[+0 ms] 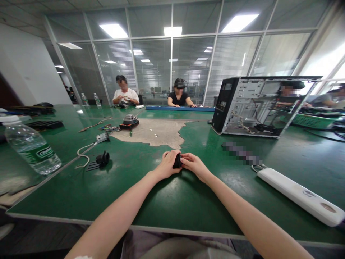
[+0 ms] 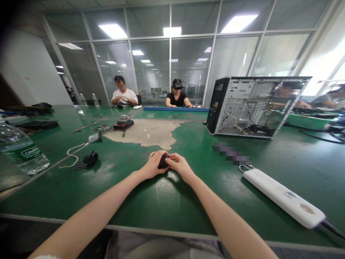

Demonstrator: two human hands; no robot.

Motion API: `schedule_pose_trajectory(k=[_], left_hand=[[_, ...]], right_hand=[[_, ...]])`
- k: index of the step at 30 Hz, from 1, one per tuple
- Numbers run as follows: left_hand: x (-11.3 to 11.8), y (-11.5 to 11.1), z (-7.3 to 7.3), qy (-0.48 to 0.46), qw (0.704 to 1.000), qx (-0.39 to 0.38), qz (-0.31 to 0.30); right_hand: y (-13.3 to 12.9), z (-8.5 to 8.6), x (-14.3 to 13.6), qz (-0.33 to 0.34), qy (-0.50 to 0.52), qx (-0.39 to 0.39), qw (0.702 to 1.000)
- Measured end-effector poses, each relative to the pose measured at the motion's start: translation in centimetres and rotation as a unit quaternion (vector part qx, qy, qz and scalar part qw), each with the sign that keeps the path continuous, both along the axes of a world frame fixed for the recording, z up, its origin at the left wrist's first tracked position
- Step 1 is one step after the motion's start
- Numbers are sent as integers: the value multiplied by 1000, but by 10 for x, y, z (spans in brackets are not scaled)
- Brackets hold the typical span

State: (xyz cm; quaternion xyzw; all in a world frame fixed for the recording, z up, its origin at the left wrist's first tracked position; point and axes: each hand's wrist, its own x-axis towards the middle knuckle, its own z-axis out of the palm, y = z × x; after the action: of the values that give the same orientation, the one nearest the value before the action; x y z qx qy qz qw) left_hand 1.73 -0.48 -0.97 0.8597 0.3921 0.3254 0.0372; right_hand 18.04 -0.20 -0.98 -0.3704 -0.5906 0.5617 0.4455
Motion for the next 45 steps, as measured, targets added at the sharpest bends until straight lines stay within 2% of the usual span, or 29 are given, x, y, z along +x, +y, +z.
schedule_pose_trajectory(k=[4, 11, 21, 27, 35, 41, 45], left_hand=[[-1, -2, 2, 7, 1000, -4, -1], [-1, -3, 2, 0, 1000, -12, 2], [-1, -2, 3, 5, 1000, -5, 1], [0, -3, 4, -1, 1000, -17, 2], [0, -3, 4, 0, 1000, -23, 3], [-1, -3, 3, -2, 1000, -15, 2], [0, -2, 2, -2, 1000, -19, 6]], right_hand=[[2, 0, 1, 2, -19, 22, 1000], [-6, 16, 1, 25, -47, 105, 993], [0, 6, -2, -8, -51, 39, 998], [-4, 12, -1, 24, -53, 91, 994], [-1, 9, -3, -13, -54, 45, 997], [-3, 12, 0, 29, -54, 71, 996], [-7, 17, -2, 25, -35, 74, 996]])
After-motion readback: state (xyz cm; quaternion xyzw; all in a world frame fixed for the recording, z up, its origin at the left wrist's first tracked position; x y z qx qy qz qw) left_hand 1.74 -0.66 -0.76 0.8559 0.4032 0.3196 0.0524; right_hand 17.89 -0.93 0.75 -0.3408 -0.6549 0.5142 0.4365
